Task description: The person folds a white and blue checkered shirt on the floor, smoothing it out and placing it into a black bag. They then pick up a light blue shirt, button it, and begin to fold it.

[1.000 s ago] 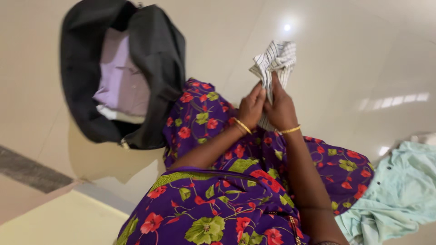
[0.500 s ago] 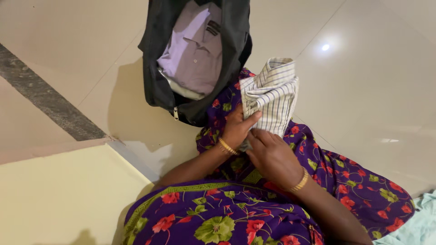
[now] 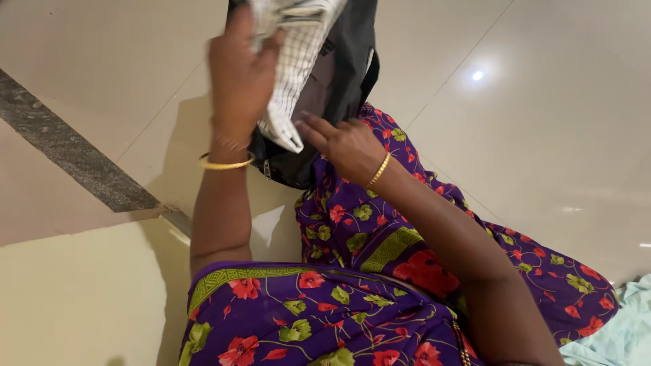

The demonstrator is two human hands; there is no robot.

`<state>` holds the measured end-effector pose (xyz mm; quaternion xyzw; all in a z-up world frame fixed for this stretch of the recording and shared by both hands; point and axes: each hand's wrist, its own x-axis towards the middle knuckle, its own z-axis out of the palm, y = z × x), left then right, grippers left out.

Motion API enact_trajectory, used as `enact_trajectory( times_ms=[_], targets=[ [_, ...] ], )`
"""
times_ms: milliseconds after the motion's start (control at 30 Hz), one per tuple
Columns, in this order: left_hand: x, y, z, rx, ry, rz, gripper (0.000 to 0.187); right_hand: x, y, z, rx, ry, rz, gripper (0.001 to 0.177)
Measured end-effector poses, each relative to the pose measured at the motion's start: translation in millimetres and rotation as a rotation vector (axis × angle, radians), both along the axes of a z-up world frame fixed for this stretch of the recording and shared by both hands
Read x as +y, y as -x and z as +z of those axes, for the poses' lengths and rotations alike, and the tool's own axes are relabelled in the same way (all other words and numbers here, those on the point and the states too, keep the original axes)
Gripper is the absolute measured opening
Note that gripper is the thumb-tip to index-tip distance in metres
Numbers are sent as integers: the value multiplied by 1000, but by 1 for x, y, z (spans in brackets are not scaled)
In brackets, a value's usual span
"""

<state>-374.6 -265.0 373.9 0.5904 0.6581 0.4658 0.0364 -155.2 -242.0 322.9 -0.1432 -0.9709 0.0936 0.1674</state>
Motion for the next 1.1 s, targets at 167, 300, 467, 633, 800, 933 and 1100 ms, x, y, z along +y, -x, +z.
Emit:
enact_trajectory(
  times_ms=[167, 300, 467, 633, 800, 933, 1100],
  targets=[
    [55, -1, -84, 411, 149, 114, 14, 14, -28, -31, -36, -11, -151, 21],
    [77, 10, -150, 515, 256, 146, 15, 10, -45, -45, 9, 41, -213, 17],
    [76, 13, -158, 421, 276, 93, 33, 8, -44, -45, 27, 33, -238, 16],
    [46, 6, -132, 678, -128, 245, 58, 9, -44, -37, 64, 56, -204, 17],
    [44, 0, -164, 164, 362, -10, 42, 10, -37, -30, 73, 70, -168, 15],
    [73, -13, -180, 415, 496, -3, 90, 10, -34, -26, 40, 92, -176, 13],
    [88, -30, -184, 402, 802, 108, 125, 10, -38, -25, 61, 101, -176, 12]
  ],
)
